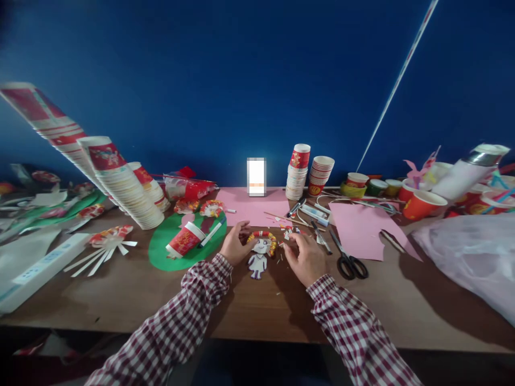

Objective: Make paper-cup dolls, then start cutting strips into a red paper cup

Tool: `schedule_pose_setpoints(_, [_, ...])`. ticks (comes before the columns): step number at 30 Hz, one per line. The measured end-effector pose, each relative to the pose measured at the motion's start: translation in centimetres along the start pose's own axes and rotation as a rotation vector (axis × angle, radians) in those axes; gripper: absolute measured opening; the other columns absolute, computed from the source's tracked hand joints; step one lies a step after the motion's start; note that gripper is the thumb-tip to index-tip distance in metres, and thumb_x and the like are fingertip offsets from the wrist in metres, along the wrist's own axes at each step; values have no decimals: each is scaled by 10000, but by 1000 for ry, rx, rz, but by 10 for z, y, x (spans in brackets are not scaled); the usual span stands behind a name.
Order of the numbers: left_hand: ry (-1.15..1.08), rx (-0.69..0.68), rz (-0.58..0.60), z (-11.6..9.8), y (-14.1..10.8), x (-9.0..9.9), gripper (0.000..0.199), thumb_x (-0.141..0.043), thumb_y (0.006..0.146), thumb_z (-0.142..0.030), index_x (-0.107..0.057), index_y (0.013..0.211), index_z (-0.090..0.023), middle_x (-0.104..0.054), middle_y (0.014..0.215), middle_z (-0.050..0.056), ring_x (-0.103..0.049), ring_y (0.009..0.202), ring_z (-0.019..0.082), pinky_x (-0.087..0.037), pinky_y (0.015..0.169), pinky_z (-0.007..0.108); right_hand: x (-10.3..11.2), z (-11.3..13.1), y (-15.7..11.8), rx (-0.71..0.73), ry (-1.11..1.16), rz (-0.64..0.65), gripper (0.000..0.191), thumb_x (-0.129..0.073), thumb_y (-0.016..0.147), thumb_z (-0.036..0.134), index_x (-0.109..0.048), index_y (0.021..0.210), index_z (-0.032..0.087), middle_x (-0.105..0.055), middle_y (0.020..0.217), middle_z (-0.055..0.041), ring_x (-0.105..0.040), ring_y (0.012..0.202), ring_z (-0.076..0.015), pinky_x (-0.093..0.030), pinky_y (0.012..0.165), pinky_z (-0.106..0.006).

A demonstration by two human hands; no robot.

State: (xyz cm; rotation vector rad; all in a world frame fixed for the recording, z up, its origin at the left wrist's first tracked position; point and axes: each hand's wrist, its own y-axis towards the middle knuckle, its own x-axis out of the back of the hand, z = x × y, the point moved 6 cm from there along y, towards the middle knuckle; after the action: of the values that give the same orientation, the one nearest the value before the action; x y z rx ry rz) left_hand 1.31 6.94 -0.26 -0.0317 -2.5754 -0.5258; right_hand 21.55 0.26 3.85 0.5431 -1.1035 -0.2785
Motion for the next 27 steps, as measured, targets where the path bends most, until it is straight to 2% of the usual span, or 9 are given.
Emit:
schedule_pose_setpoints(8, [48, -28, 31, -8, -2, -2, 539, -651, 678, -257, -452, 1173, -179, -595, 1043, 76, -594, 897, 181, -489, 829, 344, -3, 21, 1, 152, -4, -3, 263, -525, 830, 338, -572, 1036, 181, -629, 1017, -86, -549, 981, -245, -430, 838, -359])
schedule_pose_setpoints(12, [40, -15, 62, -10, -1, -3, 516, -640, 683, -249, -461, 1161, -172, -606, 1031, 75, -597, 901, 177, -484, 838, 336, -12, 34, 1, 216, -5, 84, 286, -534, 830, 295, -546, 1091, 179, -622, 1035, -82, -553, 974, -239, -435, 849, -363])
schedule_pose_setpoints(22, [21, 17, 91, -15, 0, -1, 507, -635, 675, -228, -468, 1149, -164, -615, 1021, 74, -601, 877, 167, -487, 827, 318, -20, 30, 2, 104, 39, 162, 300, -525, 837, 273, -510, 1132, 215, -595, 1103, -56, -613, 911, -194, -500, 743, -307])
schedule_pose_setpoints(27, [13, 10, 96, -13, -1, -3, 505, -632, 678, -219, -465, 1152, -170, -622, 1020, 71, -606, 878, 170, -490, 827, 319, -22, 30, 1, 114, 117, 169, 330, -529, 838, 308, -496, 1151, 209, -570, 1132, -77, -591, 975, -215, -506, 792, -338])
